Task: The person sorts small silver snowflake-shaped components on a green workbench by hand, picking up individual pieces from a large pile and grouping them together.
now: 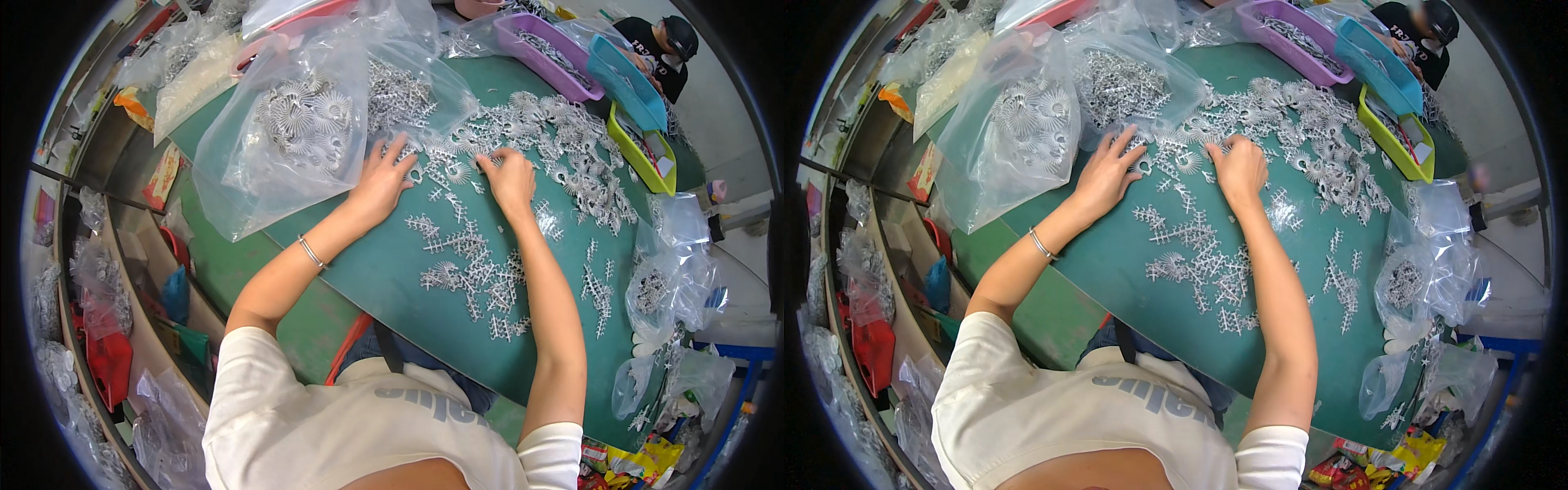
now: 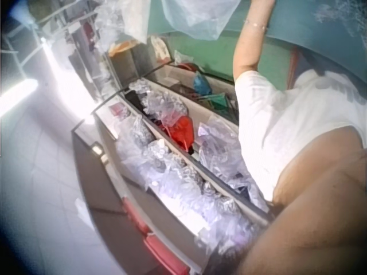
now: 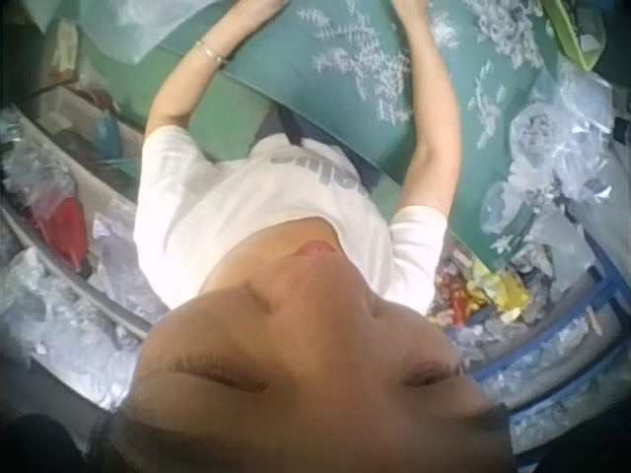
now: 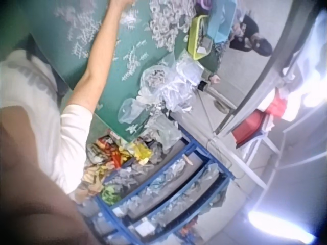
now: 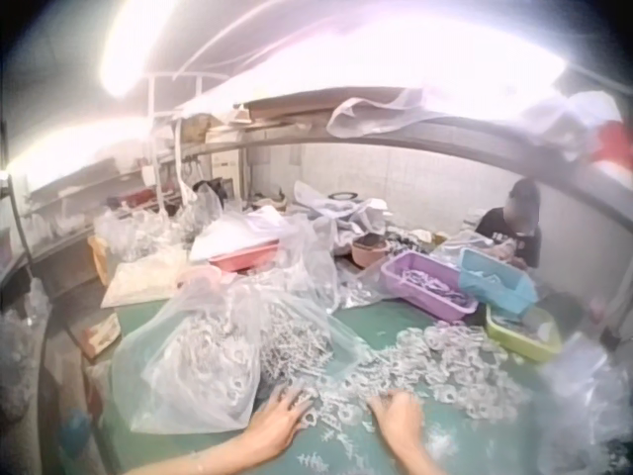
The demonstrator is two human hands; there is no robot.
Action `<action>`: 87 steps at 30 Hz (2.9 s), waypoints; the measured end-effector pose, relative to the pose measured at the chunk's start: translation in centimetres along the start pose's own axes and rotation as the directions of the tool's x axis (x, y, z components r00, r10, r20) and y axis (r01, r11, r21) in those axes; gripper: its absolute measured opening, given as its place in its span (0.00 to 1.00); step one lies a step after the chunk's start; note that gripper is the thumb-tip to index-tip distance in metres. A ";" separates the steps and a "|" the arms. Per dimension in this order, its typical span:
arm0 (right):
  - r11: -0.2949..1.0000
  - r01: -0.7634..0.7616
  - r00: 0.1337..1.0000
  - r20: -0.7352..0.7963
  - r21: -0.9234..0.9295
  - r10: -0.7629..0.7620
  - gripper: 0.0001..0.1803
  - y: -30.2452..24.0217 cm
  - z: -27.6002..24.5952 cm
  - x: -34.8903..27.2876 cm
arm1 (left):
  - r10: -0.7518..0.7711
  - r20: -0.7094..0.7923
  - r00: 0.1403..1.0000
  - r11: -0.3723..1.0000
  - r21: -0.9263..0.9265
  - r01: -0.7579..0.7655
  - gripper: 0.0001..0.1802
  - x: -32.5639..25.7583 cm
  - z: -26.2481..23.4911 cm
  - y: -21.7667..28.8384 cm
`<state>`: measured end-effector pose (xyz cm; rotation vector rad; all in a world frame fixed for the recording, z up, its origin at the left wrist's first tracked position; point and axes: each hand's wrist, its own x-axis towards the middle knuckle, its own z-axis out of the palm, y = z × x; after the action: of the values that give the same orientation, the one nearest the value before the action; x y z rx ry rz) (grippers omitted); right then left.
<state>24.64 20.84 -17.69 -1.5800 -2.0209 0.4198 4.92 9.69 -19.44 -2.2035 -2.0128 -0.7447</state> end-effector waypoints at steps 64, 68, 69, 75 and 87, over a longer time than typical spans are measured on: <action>0.914 0.065 0.985 0.124 0.400 -0.124 0.22 1.7 2.0 -1.5 | -0.145 -0.212 0.966 0.972 -0.213 0.099 0.21 -3.1 -1.3 -0.7; 0.752 -0.347 0.898 0.429 0.560 0.095 0.18 0.1 -2.8 -2.7 | -0.157 -0.060 0.986 0.954 -0.266 0.135 0.21 -2.8 -1.2 -0.9; 0.749 -0.370 0.889 0.444 0.549 0.114 0.17 0.3 -3.7 -2.9 | -0.157 -0.029 0.987 0.949 -0.281 0.143 0.21 -2.7 -1.3 -0.8; 0.995 -0.091 0.968 0.229 -0.043 0.098 0.20 3.1 -6.8 -3.6 | -0.133 -0.071 0.989 0.974 -0.195 0.117 0.21 -2.1 -0.8 -1.2; 0.462 -0.549 0.806 0.587 0.696 0.075 0.12 6.0 -11.0 -7.3 | -0.073 -0.103 0.992 0.984 -0.171 0.055 0.19 -1.9 -0.5 -1.5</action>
<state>37.09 14.50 -13.69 -1.2144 -1.3150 1.8265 3.31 7.93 -20.14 -2.1375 -2.0460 -1.0540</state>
